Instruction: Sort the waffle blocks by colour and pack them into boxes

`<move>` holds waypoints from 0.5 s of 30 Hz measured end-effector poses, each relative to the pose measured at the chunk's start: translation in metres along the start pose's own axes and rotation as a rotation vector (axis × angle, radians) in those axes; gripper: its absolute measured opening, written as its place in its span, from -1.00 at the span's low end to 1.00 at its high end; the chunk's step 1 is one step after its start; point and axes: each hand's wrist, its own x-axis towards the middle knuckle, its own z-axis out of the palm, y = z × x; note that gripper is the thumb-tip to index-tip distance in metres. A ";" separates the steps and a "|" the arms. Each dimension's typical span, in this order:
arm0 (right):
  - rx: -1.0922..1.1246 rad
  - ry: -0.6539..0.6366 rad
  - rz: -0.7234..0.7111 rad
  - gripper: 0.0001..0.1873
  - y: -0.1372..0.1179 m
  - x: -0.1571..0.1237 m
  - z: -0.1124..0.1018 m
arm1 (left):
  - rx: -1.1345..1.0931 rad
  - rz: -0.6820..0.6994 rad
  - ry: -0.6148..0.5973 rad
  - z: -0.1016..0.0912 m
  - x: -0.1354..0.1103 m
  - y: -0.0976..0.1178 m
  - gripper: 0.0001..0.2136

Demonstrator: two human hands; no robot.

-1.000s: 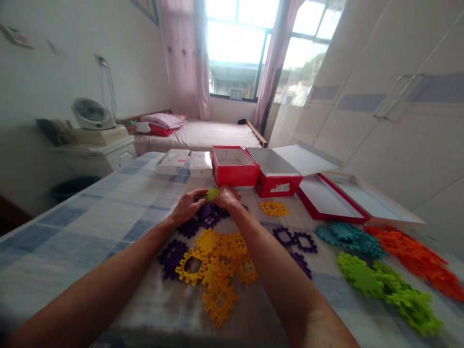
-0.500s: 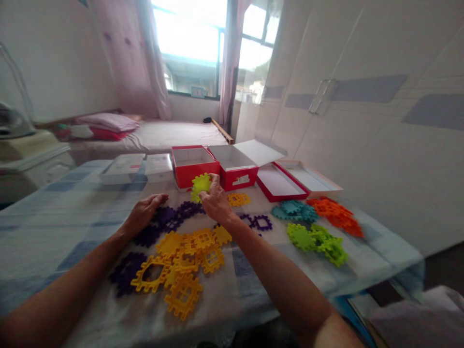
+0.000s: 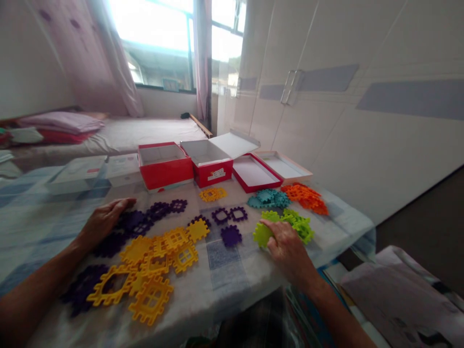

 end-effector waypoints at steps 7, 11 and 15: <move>-0.261 0.206 -0.027 -0.57 0.013 -0.004 0.012 | -0.017 0.037 0.037 0.002 0.000 -0.001 -0.48; -0.190 0.264 -0.107 -0.59 0.003 0.007 0.009 | -0.009 0.059 0.039 0.004 0.002 -0.004 -0.45; -0.048 0.150 -0.197 -0.59 -0.030 0.023 0.009 | 0.003 0.070 0.040 0.006 0.003 -0.006 -0.46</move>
